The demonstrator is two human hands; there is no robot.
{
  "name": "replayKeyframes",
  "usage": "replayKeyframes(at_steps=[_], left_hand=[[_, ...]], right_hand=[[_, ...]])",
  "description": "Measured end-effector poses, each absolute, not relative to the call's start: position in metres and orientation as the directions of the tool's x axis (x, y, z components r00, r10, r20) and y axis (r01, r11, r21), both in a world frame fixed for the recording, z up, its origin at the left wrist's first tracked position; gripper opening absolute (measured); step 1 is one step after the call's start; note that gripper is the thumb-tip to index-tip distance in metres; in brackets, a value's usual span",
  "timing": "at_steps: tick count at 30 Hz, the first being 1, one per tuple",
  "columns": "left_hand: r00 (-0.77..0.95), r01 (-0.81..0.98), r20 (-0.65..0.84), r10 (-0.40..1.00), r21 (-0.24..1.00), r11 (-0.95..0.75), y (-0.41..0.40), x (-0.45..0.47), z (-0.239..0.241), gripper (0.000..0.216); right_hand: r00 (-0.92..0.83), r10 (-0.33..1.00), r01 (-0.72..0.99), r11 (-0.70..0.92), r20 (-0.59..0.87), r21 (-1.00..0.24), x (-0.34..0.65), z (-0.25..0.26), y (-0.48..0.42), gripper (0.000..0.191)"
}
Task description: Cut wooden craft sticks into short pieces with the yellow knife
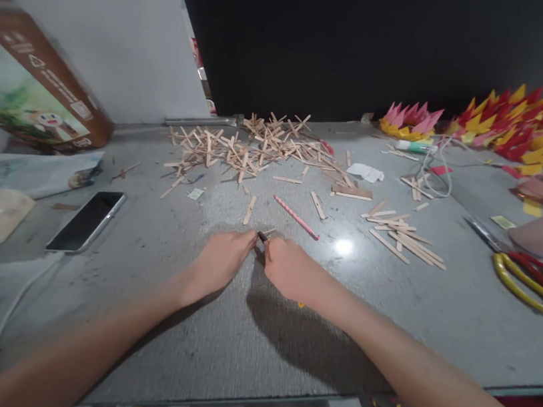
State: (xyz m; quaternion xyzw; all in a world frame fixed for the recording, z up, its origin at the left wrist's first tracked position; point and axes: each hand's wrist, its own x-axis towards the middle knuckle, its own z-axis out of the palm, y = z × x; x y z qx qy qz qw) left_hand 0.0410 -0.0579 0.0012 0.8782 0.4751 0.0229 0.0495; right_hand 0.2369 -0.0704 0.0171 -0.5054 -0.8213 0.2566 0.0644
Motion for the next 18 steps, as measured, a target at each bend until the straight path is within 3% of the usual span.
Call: replayKeyframes(at_steps=[10,18], left_hand=[[0.558,0.826,0.02,0.829,0.08,-0.558,-0.0572,0.0414,-0.0044,0.024],[0.53,0.846,0.027,0.847,0.042,-0.531,-0.0559,0.0456,-0.0006,0.033]], right_hand=[[-0.391,0.904,0.835,0.269,-0.173,-0.479,0.2303,0.0154,-0.0663,0.026],[-0.42,0.897,0.821,0.311,-0.138,-0.478,0.2326,0.0165,-0.0687,0.026]])
